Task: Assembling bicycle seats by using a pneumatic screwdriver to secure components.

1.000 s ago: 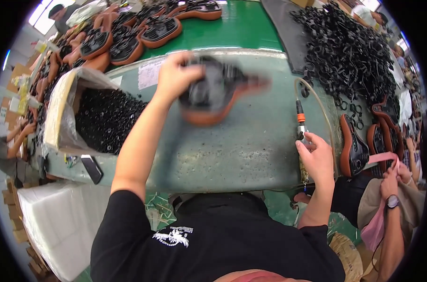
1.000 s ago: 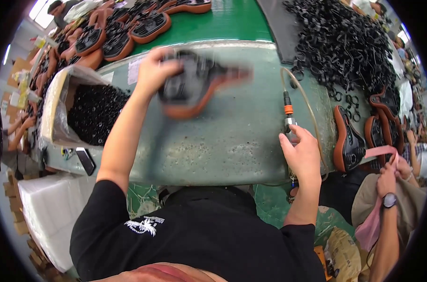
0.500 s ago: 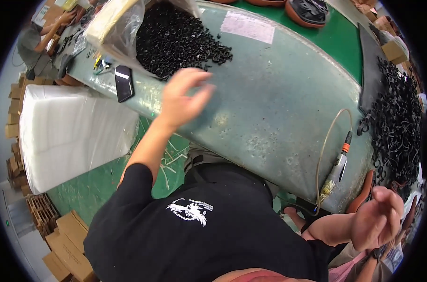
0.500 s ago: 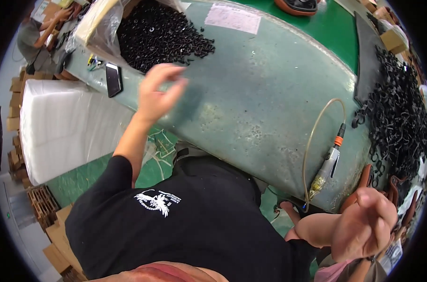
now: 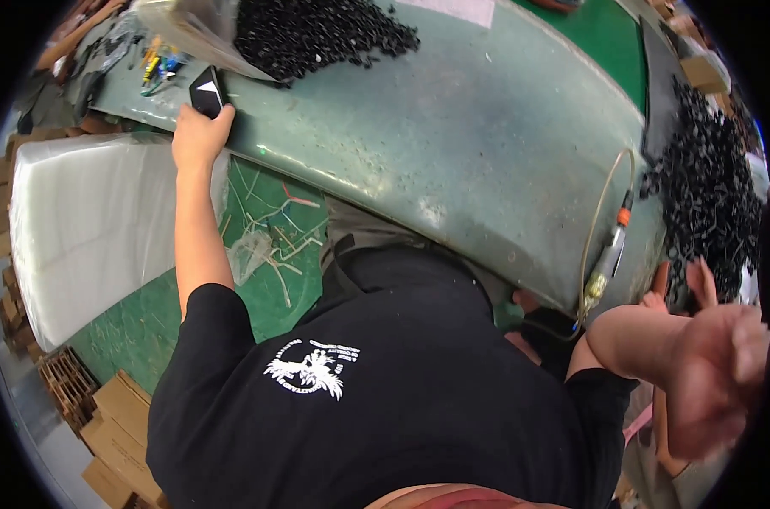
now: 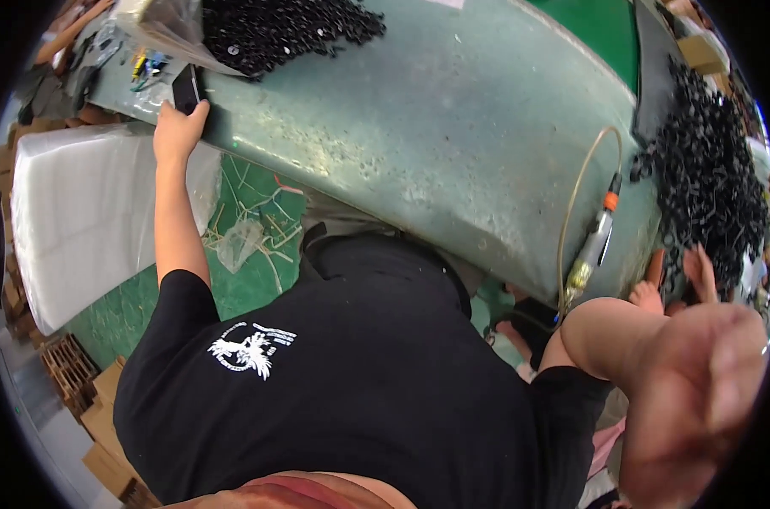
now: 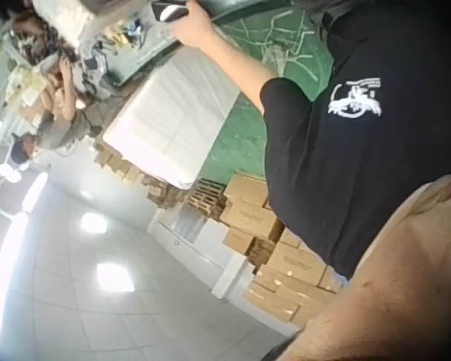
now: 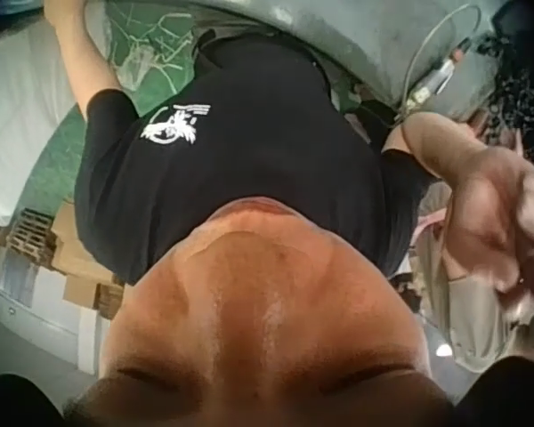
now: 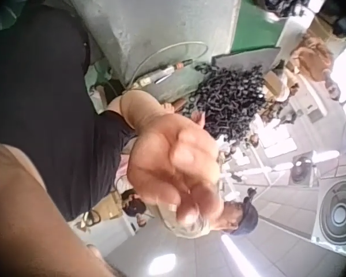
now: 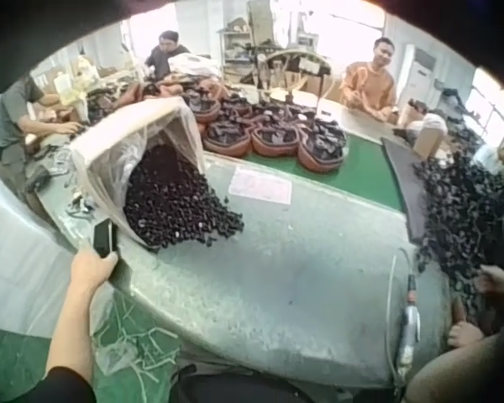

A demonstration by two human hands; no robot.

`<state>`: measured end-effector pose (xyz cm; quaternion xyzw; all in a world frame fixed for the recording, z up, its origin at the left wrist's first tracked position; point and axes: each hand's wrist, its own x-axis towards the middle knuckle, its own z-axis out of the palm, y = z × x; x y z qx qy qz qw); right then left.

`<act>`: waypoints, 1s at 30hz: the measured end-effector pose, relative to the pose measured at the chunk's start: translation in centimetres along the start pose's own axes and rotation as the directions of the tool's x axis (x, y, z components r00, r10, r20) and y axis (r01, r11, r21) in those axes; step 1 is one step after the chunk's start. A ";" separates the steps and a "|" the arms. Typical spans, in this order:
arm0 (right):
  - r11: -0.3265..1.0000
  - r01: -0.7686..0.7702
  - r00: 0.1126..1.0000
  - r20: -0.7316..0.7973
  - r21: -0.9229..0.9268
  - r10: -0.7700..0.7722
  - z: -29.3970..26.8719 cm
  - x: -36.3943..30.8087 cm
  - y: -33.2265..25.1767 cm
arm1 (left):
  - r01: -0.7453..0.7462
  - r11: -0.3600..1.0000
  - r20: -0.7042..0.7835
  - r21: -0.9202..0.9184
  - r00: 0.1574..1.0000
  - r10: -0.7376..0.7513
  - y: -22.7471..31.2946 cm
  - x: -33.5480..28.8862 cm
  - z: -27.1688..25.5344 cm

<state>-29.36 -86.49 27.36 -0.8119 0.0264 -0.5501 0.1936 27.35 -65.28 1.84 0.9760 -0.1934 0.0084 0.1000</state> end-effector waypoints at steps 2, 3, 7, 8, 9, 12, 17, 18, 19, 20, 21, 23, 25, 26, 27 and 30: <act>0.801 -0.235 0.938 -0.088 0.551 0.336 -0.9 -4.8 0.2 | -0.022 0.998 -0.004 -0.063 1.000 0.022 1.6 -4.5 -0.3; 0.975 -0.083 0.997 0.006 0.206 0.083 1.7 -5.5 1.1 | -0.027 0.992 -0.047 -0.127 0.999 0.021 2.8 -6.5 -0.4; 0.828 -0.536 0.844 0.106 0.165 0.525 5.5 -11.2 0.1 | -0.030 0.981 0.111 -0.192 0.992 0.052 7.9 -13.2 -0.9; 0.729 -0.670 0.741 0.061 0.141 0.669 7.0 -12.0 -1.2 | -0.150 0.972 0.045 -0.178 0.986 0.161 9.5 -13.9 -0.7; 0.639 -0.754 0.655 0.104 0.155 0.748 8.3 -12.7 -1.4 | -0.253 0.955 -0.034 -0.153 0.968 0.250 10.5 -14.5 -0.5; 0.645 -0.763 0.609 0.377 0.038 0.698 9.9 -15.7 -0.2 | -0.421 0.904 -0.105 -0.075 0.905 0.412 14.2 -14.7 2.0; 0.431 -0.898 0.322 0.533 -0.089 0.782 10.4 -21.3 -1.7 | -0.672 0.738 -0.201 -0.063 0.733 0.650 16.2 -16.1 3.4; 0.448 -0.881 0.309 0.534 -0.149 0.787 10.2 -22.4 -2.0 | -0.796 0.592 -0.293 -0.127 0.600 0.744 15.9 -17.1 2.6; 0.436 -0.887 0.303 0.521 -0.150 0.798 9.8 -23.0 -2.4 | -0.890 0.421 -0.390 -0.174 0.454 0.801 15.5 -18.1 1.6; 0.380 -0.911 0.243 0.536 -0.159 0.808 9.5 -23.6 -2.8 | -0.835 0.288 -0.215 -0.469 0.424 0.880 14.4 -19.7 0.6; 0.326 -0.931 0.186 0.560 -0.161 0.808 9.2 -23.9 -3.2 | -0.666 0.194 -0.053 -0.720 0.331 0.942 13.2 -21.5 -0.9; 0.331 -0.935 0.204 0.574 -0.125 0.793 9.4 -24.3 -3.2 | -0.444 0.217 0.224 -0.869 0.037 0.974 12.6 -24.5 -2.6; 0.424 -0.903 0.301 0.600 -0.072 0.741 10.0 -24.5 -2.9 | -0.379 0.236 0.273 -0.895 -0.047 0.961 11.8 -25.9 -1.6; 0.420 -0.905 0.301 0.598 -0.065 0.743 10.4 -24.5 -2.9 | -0.302 0.325 0.351 -0.896 -0.036 0.936 11.8 -25.8 -1.6; 0.434 -0.901 0.321 0.630 -0.028 0.707 10.8 -24.2 -2.8 | -0.305 0.330 0.357 -0.894 -0.038 0.933 11.9 -25.5 -1.8; 0.429 -0.903 0.295 0.706 -0.014 0.644 11.6 -23.0 -2.8 | -0.264 0.424 0.472 -0.867 -0.156 0.868 12.3 -24.9 -2.9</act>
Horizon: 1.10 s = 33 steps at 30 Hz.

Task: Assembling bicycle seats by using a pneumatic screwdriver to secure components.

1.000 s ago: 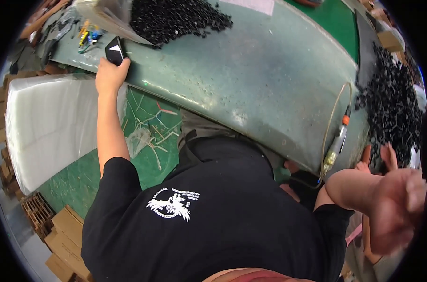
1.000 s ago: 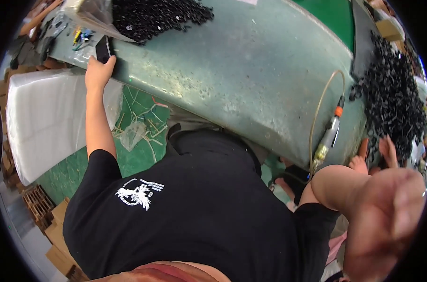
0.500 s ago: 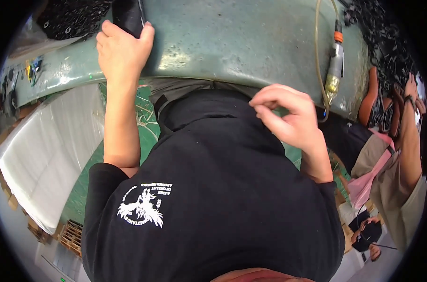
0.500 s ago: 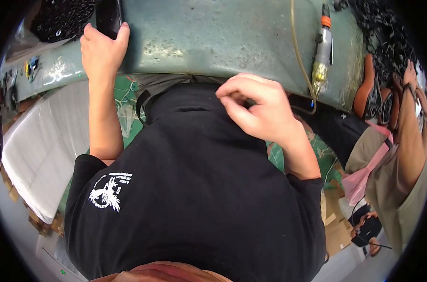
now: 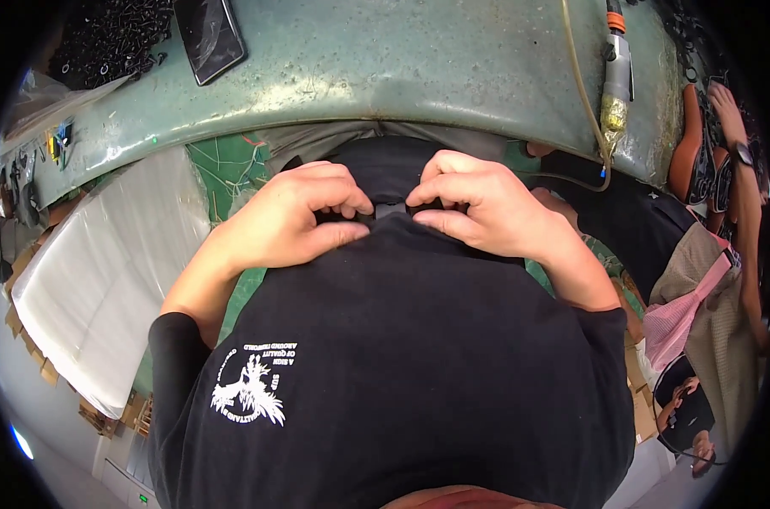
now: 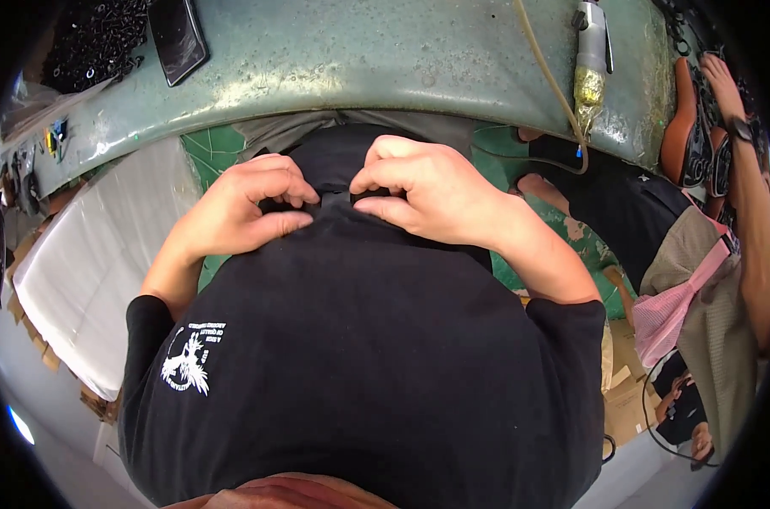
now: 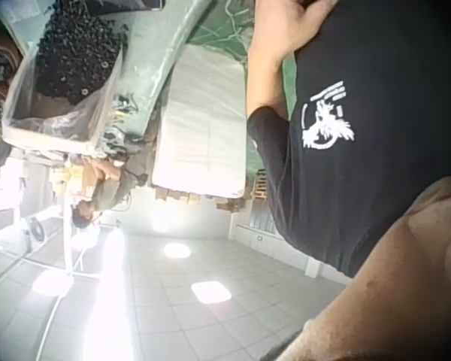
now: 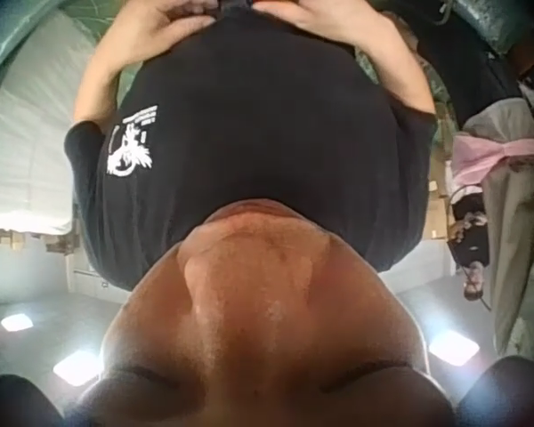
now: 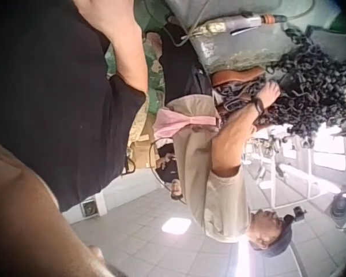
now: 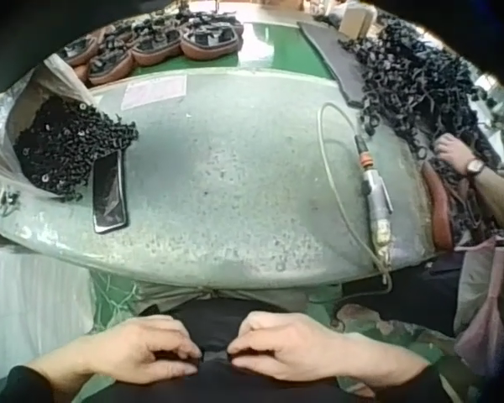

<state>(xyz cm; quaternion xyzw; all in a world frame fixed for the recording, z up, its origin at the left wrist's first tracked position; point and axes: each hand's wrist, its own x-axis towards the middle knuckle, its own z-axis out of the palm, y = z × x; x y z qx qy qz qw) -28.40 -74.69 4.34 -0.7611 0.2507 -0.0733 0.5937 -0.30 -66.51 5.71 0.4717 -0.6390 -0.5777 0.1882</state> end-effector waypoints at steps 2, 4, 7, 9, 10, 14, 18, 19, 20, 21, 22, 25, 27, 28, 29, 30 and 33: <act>1.000 -0.027 0.993 0.116 -0.015 0.028 0.0 0.4 -0.7 | 0.006 1.000 0.003 -0.004 1.000 -0.006 0.2 -0.2 0.3; 0.997 -0.002 0.994 0.113 -0.078 0.010 0.4 0.7 -0.8 | 0.025 0.999 0.021 0.021 0.999 -0.025 -0.1 -0.2 0.4; 0.987 0.010 0.992 0.124 -0.161 0.010 0.6 1.5 -1.1 | 0.043 0.995 -0.052 0.087 0.998 -0.038 -0.2 -0.3 0.8; 0.981 -0.033 0.981 0.179 -0.193 0.068 0.4 2.0 -1.3 | 0.074 0.995 -0.002 0.073 0.997 -0.074 -0.1 0.1 0.4; 0.980 -0.028 0.982 0.179 -0.197 0.064 0.4 2.4 -1.3 | 0.065 0.997 0.016 0.032 0.998 -0.066 -0.2 0.2 0.3; 0.993 -0.120 0.977 0.179 -0.010 0.120 0.6 3.1 -0.9 | 0.044 0.994 0.000 -0.104 0.999 -0.044 -0.7 0.5 0.7; 0.982 -0.143 0.985 0.117 0.119 0.130 1.1 3.7 -0.2 | -0.040 0.997 -0.045 -0.071 0.998 0.036 -1.3 1.1 1.0; 0.985 -0.140 0.984 0.128 0.102 0.127 1.1 3.9 0.0 | -0.034 0.997 -0.033 -0.063 0.999 0.032 -1.1 1.0 0.6; 0.988 -0.131 0.983 0.143 0.084 0.118 0.8 4.2 -0.8 | -0.032 0.999 -0.043 -0.043 0.999 0.031 -1.0 0.7 0.4; 0.990 -0.126 0.981 0.156 0.068 0.114 0.4 4.4 -1.4 | -0.055 0.997 -0.061 0.046 0.996 0.058 -1.0 0.2 0.2; 0.983 -0.174 0.969 0.187 0.056 0.161 0.1 4.7 -1.8 | -0.002 0.999 -0.095 0.043 0.995 0.006 -1.1 -0.7 0.2; 0.976 -0.206 0.967 0.168 0.070 0.192 -1.1 4.3 -2.0 | 0.152 0.979 -0.233 -0.137 0.955 -0.181 -1.8 -3.2 1.6; 0.966 -0.212 0.975 0.100 0.147 0.199 -1.2 3.3 -1.3 | 0.144 0.930 -0.514 -0.338 0.799 -0.311 -4.5 -5.1 4.0; 0.960 -0.189 0.982 0.056 0.206 0.181 -1.0 2.6 -1.0 | 0.125 0.921 -0.607 -0.369 0.718 -0.341 -6.2 -6.1 4.7; 0.950 -0.163 0.986 0.009 0.267 0.167 -0.8 2.0 -0.5 | 0.104 0.912 -0.685 -0.397 0.628 -0.369 -8.1 -7.2 5.1; 0.896 -0.186 0.980 0.009 0.404 0.200 -0.7 1.2 -0.3 | 0.234 0.893 -0.678 -0.385 0.585 -0.445 -9.9 -8.8 5.4; 0.792 -0.146 0.982 -0.009 0.593 0.188 -0.9 -0.2 -1.4 | 0.332 0.805 -0.671 -0.491 0.446 -0.593 -16.7 -13.9 9.8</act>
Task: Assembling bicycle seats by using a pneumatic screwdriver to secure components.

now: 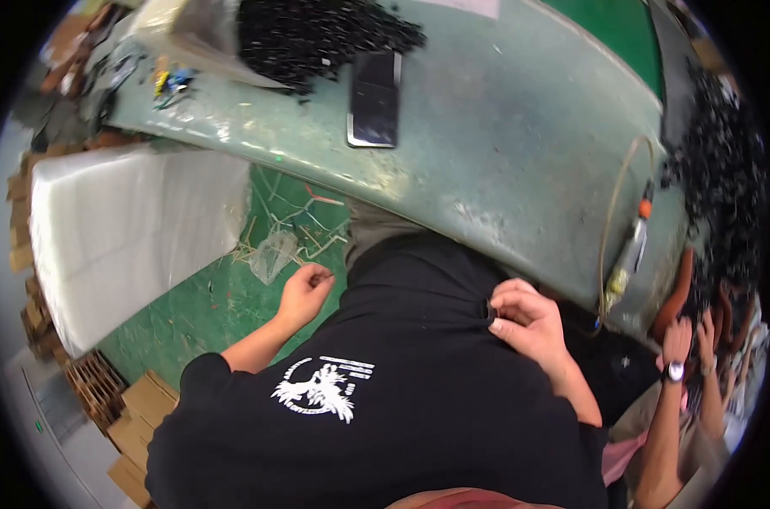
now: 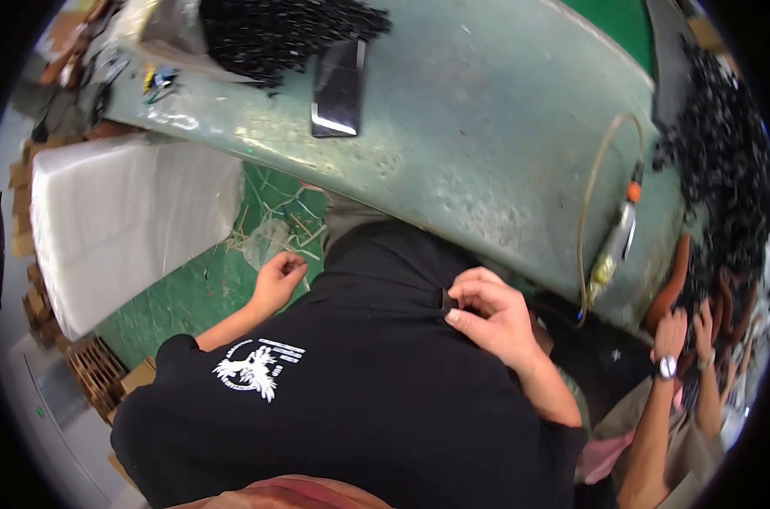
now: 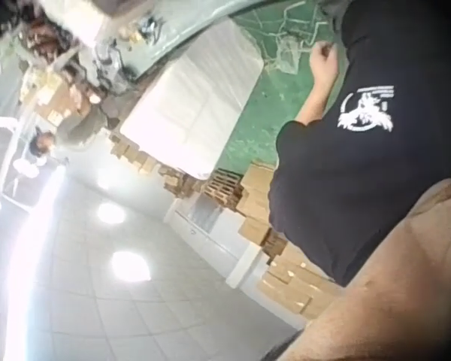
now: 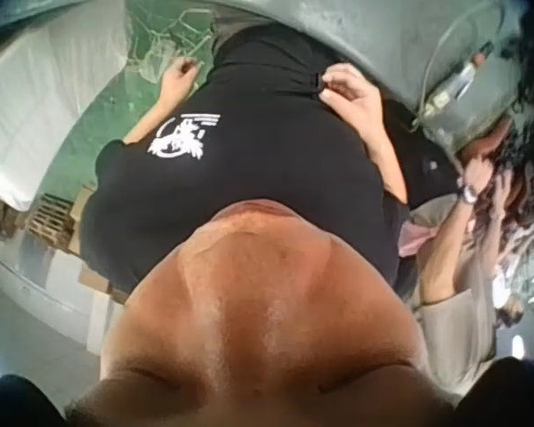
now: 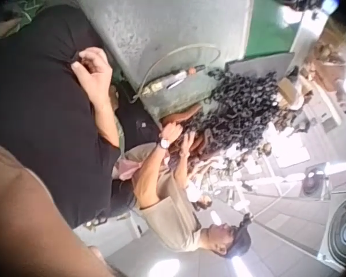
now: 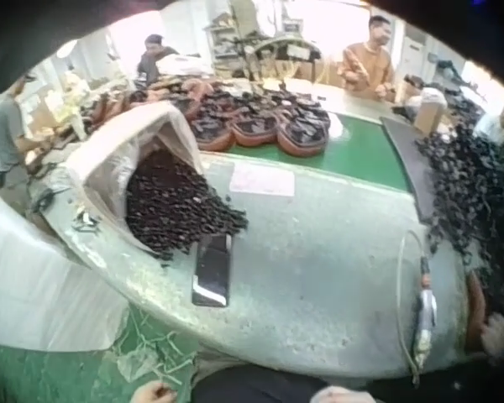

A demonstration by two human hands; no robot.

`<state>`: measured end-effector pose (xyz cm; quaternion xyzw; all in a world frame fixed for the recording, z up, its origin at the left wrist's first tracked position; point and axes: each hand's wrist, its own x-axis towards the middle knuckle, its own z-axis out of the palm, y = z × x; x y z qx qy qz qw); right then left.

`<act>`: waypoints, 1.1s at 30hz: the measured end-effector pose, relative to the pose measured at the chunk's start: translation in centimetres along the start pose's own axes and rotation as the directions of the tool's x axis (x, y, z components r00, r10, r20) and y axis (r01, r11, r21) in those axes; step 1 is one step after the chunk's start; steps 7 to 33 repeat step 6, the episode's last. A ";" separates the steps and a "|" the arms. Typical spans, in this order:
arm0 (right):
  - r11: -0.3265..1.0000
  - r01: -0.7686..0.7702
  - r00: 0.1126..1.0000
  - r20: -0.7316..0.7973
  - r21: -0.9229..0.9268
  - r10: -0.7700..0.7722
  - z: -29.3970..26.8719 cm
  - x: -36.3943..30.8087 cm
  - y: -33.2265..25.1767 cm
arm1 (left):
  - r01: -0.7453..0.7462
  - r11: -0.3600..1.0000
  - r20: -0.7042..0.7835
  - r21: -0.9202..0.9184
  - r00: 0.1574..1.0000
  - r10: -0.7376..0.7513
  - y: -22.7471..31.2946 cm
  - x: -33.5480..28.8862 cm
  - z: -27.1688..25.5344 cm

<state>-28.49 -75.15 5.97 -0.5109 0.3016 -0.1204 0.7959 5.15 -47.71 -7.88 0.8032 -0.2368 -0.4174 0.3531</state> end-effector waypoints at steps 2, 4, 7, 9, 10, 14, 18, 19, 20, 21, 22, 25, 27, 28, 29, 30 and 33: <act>1.000 -0.025 0.999 0.030 0.003 0.025 -0.3 -0.6 -0.3 | 0.041 0.997 0.124 0.067 0.991 -0.049 -4.4 -0.7 -0.6; 0.994 -0.090 0.996 0.000 0.064 0.090 -0.1 -0.9 -1.1 | 0.056 0.988 0.248 0.143 0.965 -0.090 -9.4 -1.4 -0.5; 0.987 -0.020 1.000 -0.012 0.161 0.023 -0.5 -1.1 -0.3 | -0.099 0.930 0.357 0.355 0.933 -0.037 -15.7 -2.2 0.9; 0.987 -0.020 1.000 -0.012 0.161 0.023 -0.5 -1.1 -0.3 | -0.099 0.930 0.357 0.355 0.933 -0.037 -15.7 -2.2 0.9; 0.987 -0.020 1.000 -0.012 0.161 0.023 -0.5 -1.1 -0.3 | -0.099 0.930 0.357 0.355 0.933 -0.037 -15.7 -2.2 0.9; 0.987 -0.020 1.000 -0.012 0.161 0.023 -0.5 -1.1 -0.3 | -0.099 0.930 0.357 0.355 0.933 -0.037 -15.7 -2.2 0.9; 0.987 -0.020 1.000 -0.012 0.161 0.023 -0.5 -1.1 -0.3 | -0.099 0.930 0.357 0.355 0.933 -0.037 -15.7 -2.2 0.9; 0.987 -0.020 1.000 -0.012 0.161 0.023 -0.5 -1.1 -0.3 | -0.099 0.930 0.357 0.355 0.933 -0.037 -15.7 -2.2 0.9; 0.987 -0.020 1.000 -0.012 0.161 0.023 -0.5 -1.1 -0.3 | -0.099 0.930 0.357 0.355 0.933 -0.037 -15.7 -2.2 0.9; 0.987 -0.020 1.000 -0.012 0.161 0.023 -0.5 -1.1 -0.3 | -0.099 0.930 0.357 0.355 0.933 -0.037 -15.7 -2.2 0.9; 0.987 -0.020 1.000 -0.012 0.161 0.023 -0.5 -1.1 -0.3 | -0.099 0.930 0.357 0.355 0.933 -0.037 -15.7 -2.2 0.9; 0.987 -0.020 1.000 -0.012 0.161 0.023 -0.5 -1.1 -0.3 | -0.099 0.930 0.357 0.355 0.933 -0.037 -15.7 -2.2 0.9; 0.987 -0.020 1.000 -0.012 0.161 0.023 -0.5 -1.1 -0.3 | -0.099 0.930 0.357 0.355 0.933 -0.037 -15.7 -2.2 0.9; 0.987 -0.020 1.000 -0.012 0.161 0.023 -0.5 -1.1 -0.3 | -0.099 0.930 0.357 0.355 0.933 -0.037 -15.7 -2.2 0.9; 0.987 -0.020 1.000 -0.012 0.161 0.023 -0.5 -1.1 -0.3 | -0.099 0.930 0.357 0.355 0.933 -0.037 -15.7 -2.2 0.9; 0.987 -0.020 1.000 -0.012 0.161 0.023 -0.5 -1.1 -0.3 | -0.099 0.930 0.357 0.355 0.933 -0.037 -15.7 -2.2 0.9; 0.987 -0.020 1.000 -0.012 0.161 0.023 -0.5 -1.1 -0.3 | -0.099 0.930 0.357 0.355 0.933 -0.037 -15.7 -2.2 0.9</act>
